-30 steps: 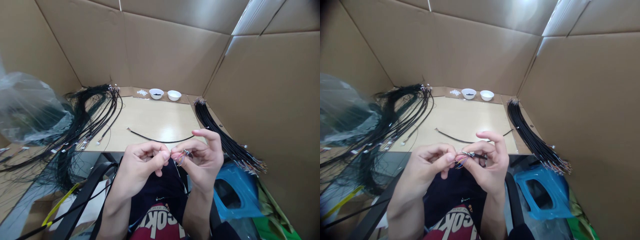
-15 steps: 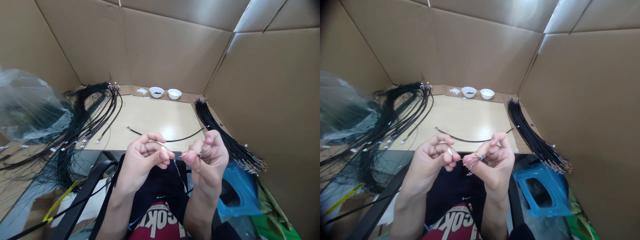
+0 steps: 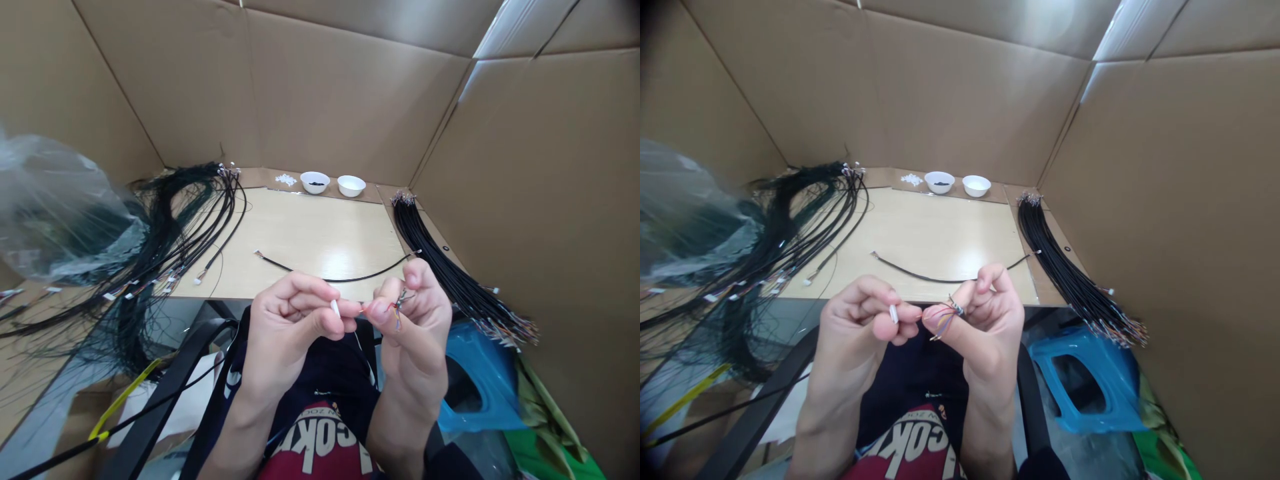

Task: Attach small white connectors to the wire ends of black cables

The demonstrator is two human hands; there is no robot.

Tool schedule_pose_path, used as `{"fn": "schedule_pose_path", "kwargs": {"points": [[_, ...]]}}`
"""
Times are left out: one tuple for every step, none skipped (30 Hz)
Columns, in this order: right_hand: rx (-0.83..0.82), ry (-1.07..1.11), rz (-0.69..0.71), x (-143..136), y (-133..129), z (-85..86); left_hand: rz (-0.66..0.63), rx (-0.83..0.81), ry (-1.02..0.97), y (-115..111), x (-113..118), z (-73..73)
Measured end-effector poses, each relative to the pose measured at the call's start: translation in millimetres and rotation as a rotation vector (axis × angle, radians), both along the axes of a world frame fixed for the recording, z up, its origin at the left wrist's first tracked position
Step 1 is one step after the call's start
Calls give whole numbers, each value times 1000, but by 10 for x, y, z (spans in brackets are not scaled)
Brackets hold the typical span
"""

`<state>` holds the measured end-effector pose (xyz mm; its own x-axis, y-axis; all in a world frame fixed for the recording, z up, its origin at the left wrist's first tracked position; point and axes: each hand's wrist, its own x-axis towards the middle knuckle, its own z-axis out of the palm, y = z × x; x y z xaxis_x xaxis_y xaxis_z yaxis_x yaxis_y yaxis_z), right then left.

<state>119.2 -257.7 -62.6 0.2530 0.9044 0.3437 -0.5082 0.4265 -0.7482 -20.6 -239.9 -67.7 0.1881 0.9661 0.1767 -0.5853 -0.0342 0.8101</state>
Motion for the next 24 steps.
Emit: {"fn": "schedule_pose_path", "kwargs": {"points": [[5,-10,-3,-4,-7,3,23,20,-1,-1,11,0],[7,-14,-8,-10,-17,7,45,47,-1,1,22,-3],[4,-13,-17,-18,-28,13,67,77,4,5,33,-8],[-4,-9,-30,-26,-40,20,89,106,11,13,44,-14],[-15,-6,-41,-34,-52,26,111,129,20,22,53,-21],[-24,-7,-50,-41,-62,31,130,149,28,34,61,-29],[-28,-9,-53,-45,-69,35,145,164,33,45,67,-37],[-26,-10,-54,-49,-74,36,153,178,29,55,71,-44],[-24,-12,-53,-50,-77,36,153,188,19,63,72,-51],[-20,-16,-52,-52,-78,34,144,195,7,67,71,-58],[-18,-21,-54,-53,-77,31,130,195,-2,67,68,-63],[-20,-29,-57,-55,-77,28,114,188,-7,64,62,-69],[-26,-36,-63,-57,-77,26,100,175,-10,58,55,-74],[-33,-42,-71,-61,-77,26,88,159,-10,50,47,-78],[-39,-48,-78,-64,-78,27,78,141,-11,41,40,-81],[-42,-54,-84,-68,-80,29,69,123,-13,31,33,-83],[-42,-57,-91,-72,-81,32,60,105,-16,22,27,-83],[-41,-60,-98,-75,-83,34,54,86,-15,14,23,-82],[-39,-62,-106,-77,-84,37,48,65,-9,6,19,-78],[-38,-63,-112,-78,-85,39,43,43,4,1,17,-73],[-39,-64,-120,-78,-84,41,38,21,18,-3,14,-65],[-35,-67,-122,-76,-83,41,33,-1,32,-6,12,-55],[-28,-72,-120,-74,-81,41,26,-20,43,-6,9,-44],[-20,-77,-114,-71,-80,41,15,-31,47,-6,6,-32]]}}
